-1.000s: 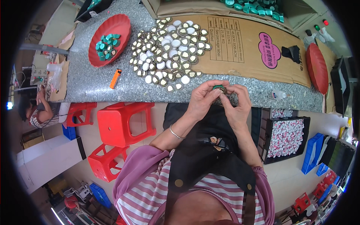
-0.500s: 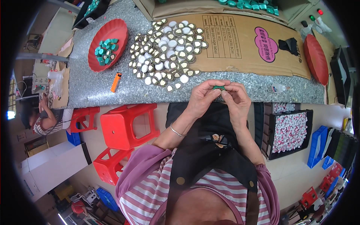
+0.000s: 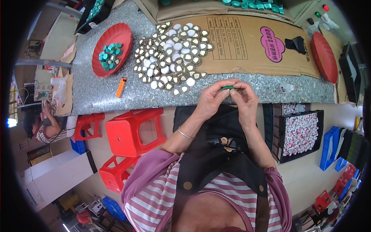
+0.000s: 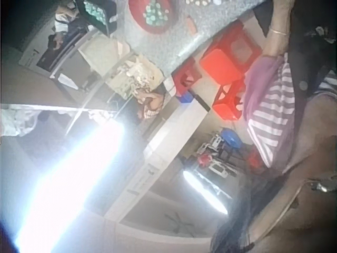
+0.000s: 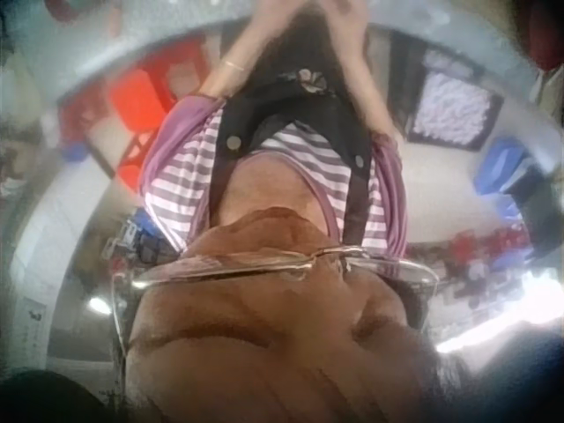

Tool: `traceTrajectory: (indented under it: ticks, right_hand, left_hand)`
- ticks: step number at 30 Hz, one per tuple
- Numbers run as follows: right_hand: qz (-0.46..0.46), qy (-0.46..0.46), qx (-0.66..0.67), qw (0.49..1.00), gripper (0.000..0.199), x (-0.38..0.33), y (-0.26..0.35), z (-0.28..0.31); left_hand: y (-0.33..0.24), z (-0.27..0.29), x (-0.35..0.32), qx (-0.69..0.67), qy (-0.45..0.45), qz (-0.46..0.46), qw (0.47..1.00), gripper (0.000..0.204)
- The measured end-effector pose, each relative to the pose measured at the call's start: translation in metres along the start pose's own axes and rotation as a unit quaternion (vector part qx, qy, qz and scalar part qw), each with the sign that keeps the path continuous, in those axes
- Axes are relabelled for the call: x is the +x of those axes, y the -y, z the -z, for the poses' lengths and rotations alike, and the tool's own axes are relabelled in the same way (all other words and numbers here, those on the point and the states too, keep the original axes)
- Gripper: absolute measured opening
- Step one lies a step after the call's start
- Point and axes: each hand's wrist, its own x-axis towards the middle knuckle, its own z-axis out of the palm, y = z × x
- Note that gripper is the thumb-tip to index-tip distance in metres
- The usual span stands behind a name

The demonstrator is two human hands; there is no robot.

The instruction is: Assembling small toy components by gluing circular inserts into green plastic caps at a factory workbench.

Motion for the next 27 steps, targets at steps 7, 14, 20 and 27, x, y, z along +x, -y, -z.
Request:
traceTrajectory:
  ticks: [7, 14, 20, 27]
  right_hand:
    - [-0.004, 0.006, -0.008, 1.000, 0.012, 0.000, 0.000, 0.001]
    - [-0.006, -0.037, -0.038, 0.999, 0.010, -0.001, -0.006, -0.001]
    - [-0.019, -0.024, -0.011, 0.999, 0.006, 0.006, -0.010, 0.004]
    - [0.012, -0.012, -0.043, 0.999, 0.005, 0.004, -0.012, 0.006]
  left_hand:
    - [-0.001, 0.002, -0.003, -0.002, 0.010, -0.009, 1.000, 0.028]
    - [0.000, 0.002, 0.002, 0.024, 0.008, -0.002, 1.000, 0.025]
    - [0.001, -0.001, 0.005, 0.064, -0.013, -0.021, 0.998, 0.024]
    - [0.004, 0.002, 0.004, 0.135, -0.002, -0.073, 0.988, 0.025]
